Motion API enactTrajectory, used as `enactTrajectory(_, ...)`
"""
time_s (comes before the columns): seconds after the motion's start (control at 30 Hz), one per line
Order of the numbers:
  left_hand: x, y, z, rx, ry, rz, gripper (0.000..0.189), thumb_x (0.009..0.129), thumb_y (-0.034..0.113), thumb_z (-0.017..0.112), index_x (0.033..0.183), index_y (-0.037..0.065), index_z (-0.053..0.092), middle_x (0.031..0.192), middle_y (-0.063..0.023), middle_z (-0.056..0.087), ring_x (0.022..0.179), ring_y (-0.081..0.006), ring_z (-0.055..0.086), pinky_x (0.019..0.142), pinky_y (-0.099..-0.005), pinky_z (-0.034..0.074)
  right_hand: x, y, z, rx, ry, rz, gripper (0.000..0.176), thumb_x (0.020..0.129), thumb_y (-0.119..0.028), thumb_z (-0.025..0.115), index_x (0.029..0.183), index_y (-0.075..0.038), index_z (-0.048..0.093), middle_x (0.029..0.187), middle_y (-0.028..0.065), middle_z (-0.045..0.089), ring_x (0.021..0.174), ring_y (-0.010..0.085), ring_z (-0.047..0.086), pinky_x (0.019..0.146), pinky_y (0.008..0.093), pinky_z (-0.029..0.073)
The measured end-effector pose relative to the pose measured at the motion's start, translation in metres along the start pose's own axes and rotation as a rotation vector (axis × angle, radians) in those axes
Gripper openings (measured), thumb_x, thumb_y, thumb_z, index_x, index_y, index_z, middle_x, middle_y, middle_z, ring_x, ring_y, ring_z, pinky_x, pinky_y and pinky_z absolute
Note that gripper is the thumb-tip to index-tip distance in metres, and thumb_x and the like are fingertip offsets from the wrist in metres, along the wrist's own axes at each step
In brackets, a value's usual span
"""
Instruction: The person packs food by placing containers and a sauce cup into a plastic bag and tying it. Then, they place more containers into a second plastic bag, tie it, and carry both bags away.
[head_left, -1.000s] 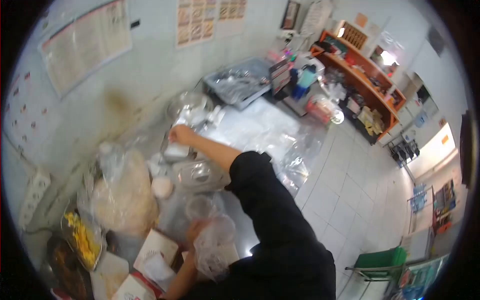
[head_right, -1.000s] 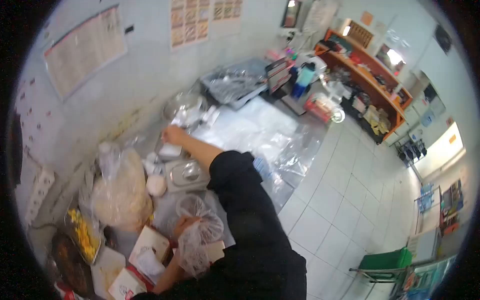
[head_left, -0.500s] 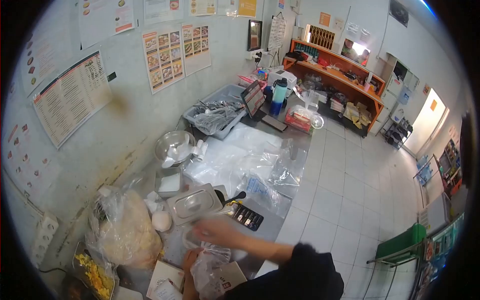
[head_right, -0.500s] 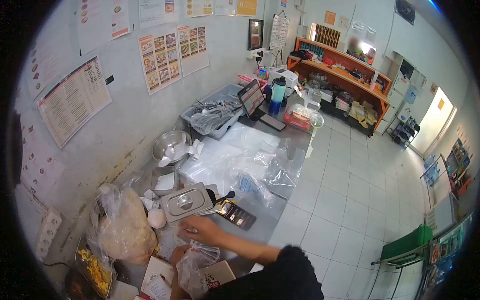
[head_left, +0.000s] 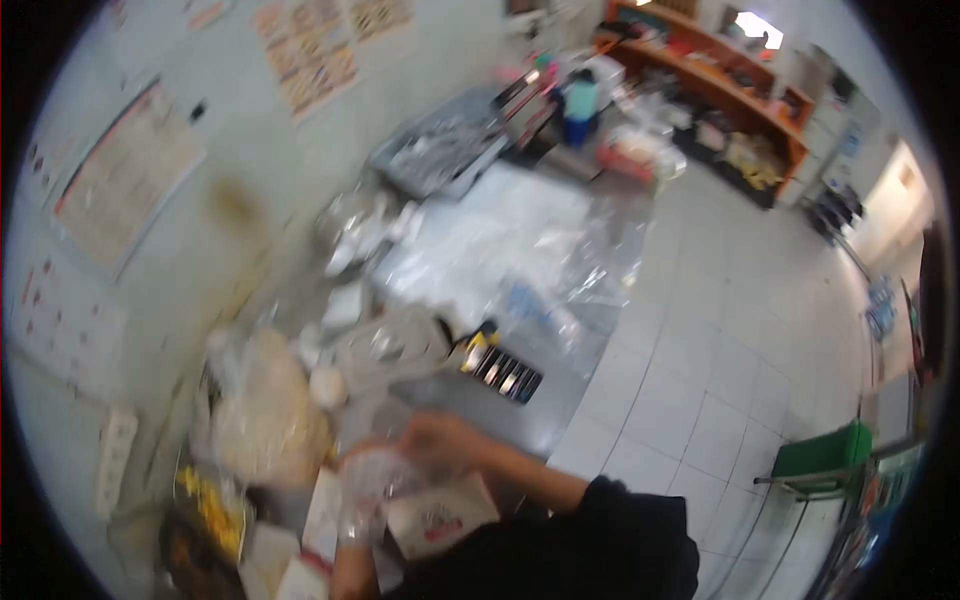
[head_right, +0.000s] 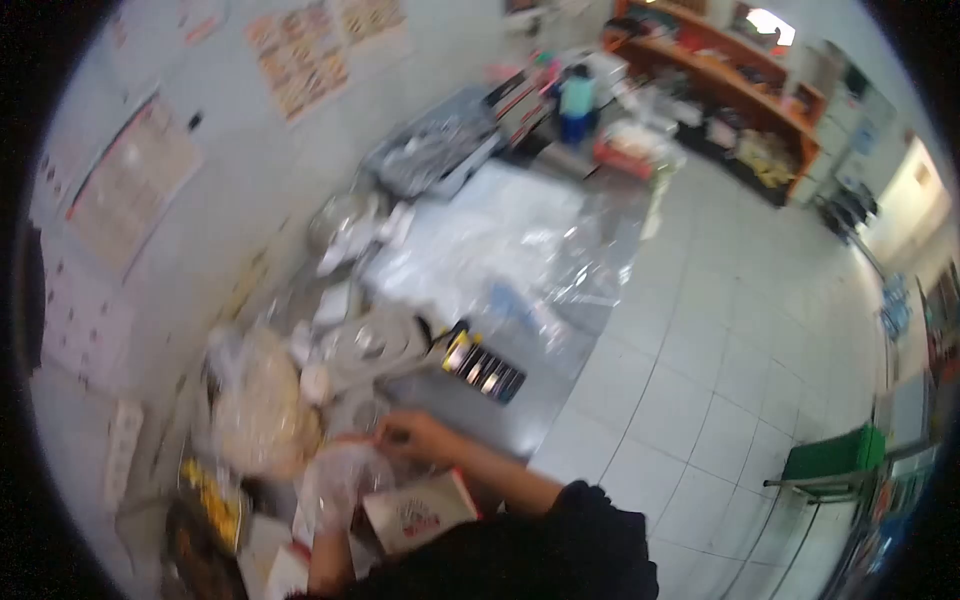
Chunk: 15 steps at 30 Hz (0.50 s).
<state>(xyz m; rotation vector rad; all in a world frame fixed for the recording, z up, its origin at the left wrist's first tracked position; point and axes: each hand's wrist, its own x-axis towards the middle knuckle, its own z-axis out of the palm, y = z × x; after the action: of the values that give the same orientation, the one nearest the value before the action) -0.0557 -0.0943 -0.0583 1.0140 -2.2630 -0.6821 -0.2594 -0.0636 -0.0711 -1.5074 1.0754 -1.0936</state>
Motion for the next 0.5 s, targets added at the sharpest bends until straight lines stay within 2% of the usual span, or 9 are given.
enactTrajectory(0.03, -0.003, 0.003, -0.003, 0.005, -0.027, -0.007, 0.029, 0.079, 0.019, 0.057, 0.107, 0.016, 0.061, 0.106, -0.0073, 0.059, 0.103, -0.0262, 0.052, 0.091, -0.0415, 0.038, 0.001, 0.008, -0.001, 0.039, -0.007, 0.019, 0.017, 0.078, -0.006, 0.068, 0.093, -0.006, 0.063, 0.090, 0.0051, 0.062, 0.085, 0.0143, 0.060, 0.078, 0.0284, 0.049)
enactTrajectory(0.07, -0.007, 0.005, -0.006, 0.001, -0.055, -0.019, 0.029, 0.080, 0.019, 0.057, 0.108, 0.017, 0.061, 0.107, -0.0070, 0.059, 0.104, -0.0261, 0.051, 0.093, -0.0419, 0.037, 0.000, 0.011, 0.005, 0.133, 0.088, -0.007, 0.018, 0.076, -0.010, 0.070, 0.092, -0.007, 0.063, 0.087, 0.0051, 0.063, 0.079, 0.0125, 0.060, 0.072, 0.0278, 0.050)
enactTrajectory(0.13, -0.012, 0.009, -0.007, -0.001, -0.108, -0.019, 0.029, 0.081, 0.020, 0.056, 0.109, 0.018, 0.061, 0.110, -0.0063, 0.058, 0.107, -0.0258, 0.051, 0.095, -0.0427, 0.036, -0.006, 0.015, 0.006, 0.144, 0.110, 0.074, 0.022, 0.073, -0.007, 0.073, 0.093, -0.006, 0.064, 0.087, 0.0046, 0.062, 0.079, 0.0135, 0.062, 0.072, 0.0286, 0.052)
enactTrajectory(0.2, -0.016, -0.004, 0.000, 0.041, -0.131, -0.026, 0.029, 0.083, 0.021, 0.055, 0.111, 0.019, 0.061, 0.112, -0.0057, 0.058, 0.110, -0.0256, 0.050, 0.098, -0.0434, 0.035, -0.007, 0.004, 0.000, 0.004, 0.069, -0.064, 0.027, 0.070, -0.003, 0.073, 0.095, -0.005, 0.064, 0.090, 0.0060, 0.064, 0.082, 0.0164, 0.063, 0.068, 0.0276, 0.052)
enactTrajectory(0.27, -0.047, -0.062, 0.023, 0.298, -0.113, -0.030, 0.030, 0.082, 0.028, 0.058, 0.110, 0.017, 0.061, 0.110, -0.0073, 0.060, 0.109, -0.0261, 0.050, 0.098, -0.0441, 0.035, -0.004, 0.002, 0.002, -0.182, 0.050, -0.292, 0.030, 0.067, 0.003, 0.070, 0.096, -0.004, 0.064, 0.094, 0.0083, 0.065, 0.086, 0.0227, 0.063, 0.070, 0.0288, 0.051)
enactTrajectory(0.3, -0.027, -0.027, 0.007, 0.236, 0.072, -0.041, 0.027, 0.081, 0.023, 0.058, 0.105, 0.013, 0.062, 0.106, -0.0096, 0.060, 0.103, -0.0276, 0.053, 0.093, -0.0427, 0.039, -0.005, -0.001, 0.003, -0.154, 0.005, -0.249, 0.029, 0.067, 0.005, 0.069, 0.094, -0.003, 0.064, 0.095, 0.0090, 0.065, 0.087, 0.0245, 0.062, 0.071, 0.0299, 0.051)
enactTrajectory(0.37, -0.002, 0.002, -0.009, 0.253, 0.197, -0.044, 0.025, 0.078, 0.020, 0.060, 0.101, 0.009, 0.062, 0.103, -0.0123, 0.061, 0.097, -0.0296, 0.056, 0.088, -0.0413, 0.043, -0.005, -0.003, 0.004, -0.122, -0.054, -0.166, 0.028, 0.065, 0.008, 0.066, 0.092, -0.001, 0.064, 0.096, 0.0104, 0.065, 0.090, 0.0282, 0.061, 0.075, 0.0319, 0.050)
enactTrajectory(0.4, -0.005, -0.001, -0.011, 0.318, 0.129, -0.050, 0.027, 0.077, 0.021, 0.061, 0.101, 0.008, 0.062, 0.103, -0.0128, 0.061, 0.097, -0.0301, 0.055, 0.088, -0.0412, 0.043, -0.003, 0.001, 0.006, -0.132, -0.079, -0.208, 0.028, 0.064, 0.007, 0.067, 0.090, -0.001, 0.065, 0.095, 0.0108, 0.064, 0.089, 0.0278, 0.061, 0.076, 0.0326, 0.049)
enactTrajectory(0.5, -0.006, 0.010, -0.021, 0.047, 0.014, -0.295, 0.029, 0.076, 0.021, 0.064, 0.101, 0.007, 0.062, 0.103, -0.0127, 0.060, 0.098, -0.0300, 0.055, 0.088, -0.0401, 0.044, 0.001, 0.006, 0.010, -0.195, -0.122, -0.292, 0.026, 0.060, 0.004, 0.069, 0.086, 0.000, 0.066, 0.092, 0.0115, 0.063, 0.088, 0.0273, 0.060, 0.078, 0.0341, 0.047)
